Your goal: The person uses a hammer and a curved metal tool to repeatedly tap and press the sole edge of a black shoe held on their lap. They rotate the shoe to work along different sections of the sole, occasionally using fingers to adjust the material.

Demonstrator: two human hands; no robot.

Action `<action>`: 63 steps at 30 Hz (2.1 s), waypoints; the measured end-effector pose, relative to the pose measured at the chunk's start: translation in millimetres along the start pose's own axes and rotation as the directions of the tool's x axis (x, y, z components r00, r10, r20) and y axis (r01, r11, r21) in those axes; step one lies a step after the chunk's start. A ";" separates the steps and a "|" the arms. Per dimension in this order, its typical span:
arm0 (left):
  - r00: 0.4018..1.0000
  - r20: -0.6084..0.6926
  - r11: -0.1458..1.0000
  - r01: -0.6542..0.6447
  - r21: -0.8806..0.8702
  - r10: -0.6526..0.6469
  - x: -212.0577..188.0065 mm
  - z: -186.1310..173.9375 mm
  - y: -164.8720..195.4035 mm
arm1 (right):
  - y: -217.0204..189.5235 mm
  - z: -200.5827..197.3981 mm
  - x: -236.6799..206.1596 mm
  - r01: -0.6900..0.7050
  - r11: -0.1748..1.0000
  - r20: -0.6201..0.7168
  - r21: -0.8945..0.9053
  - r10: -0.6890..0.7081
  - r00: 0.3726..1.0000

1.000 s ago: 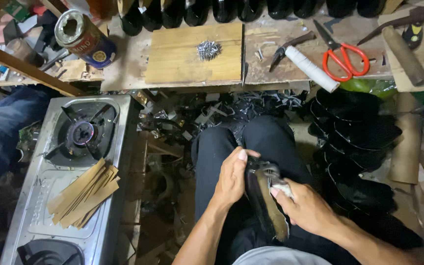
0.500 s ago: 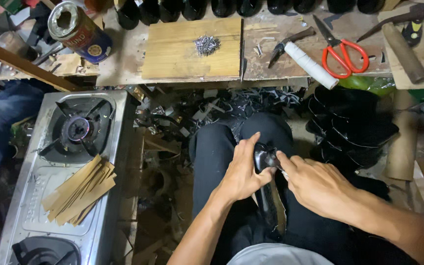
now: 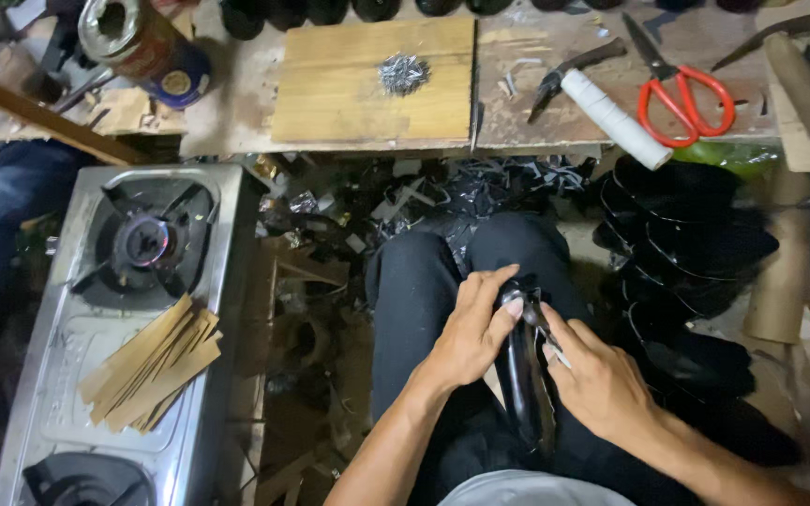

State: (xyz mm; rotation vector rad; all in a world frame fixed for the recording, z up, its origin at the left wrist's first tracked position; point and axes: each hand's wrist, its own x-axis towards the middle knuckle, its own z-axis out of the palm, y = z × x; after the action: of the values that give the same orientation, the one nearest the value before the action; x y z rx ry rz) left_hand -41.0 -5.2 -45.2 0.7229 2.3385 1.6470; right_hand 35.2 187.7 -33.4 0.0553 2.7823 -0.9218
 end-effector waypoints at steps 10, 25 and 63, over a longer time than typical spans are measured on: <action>1.000 -0.016 0.992 0.016 0.121 -0.015 9.0 9.6 21.3 | -5.9 -55.1 10.7 0.084 0.956 0.195 -0.280 -0.029 0.980; 0.990 -0.134 0.992 -0.026 0.125 0.042 0.7 14.2 34.6 | -20.7 -53.2 1.2 0.001 1.000 0.179 -0.015 0.002 0.984; 1.000 -0.008 0.998 -0.025 0.049 0.025 -13.6 -4.0 64.6 | -19.6 -18.8 -41.7 0.155 0.972 -0.102 -0.179 -0.175 0.979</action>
State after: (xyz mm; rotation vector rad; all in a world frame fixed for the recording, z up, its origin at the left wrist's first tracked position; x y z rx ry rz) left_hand -12.9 1.8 14.3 0.7587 2.3930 1.6110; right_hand 70.5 184.4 1.5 -0.1557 3.0009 -0.7339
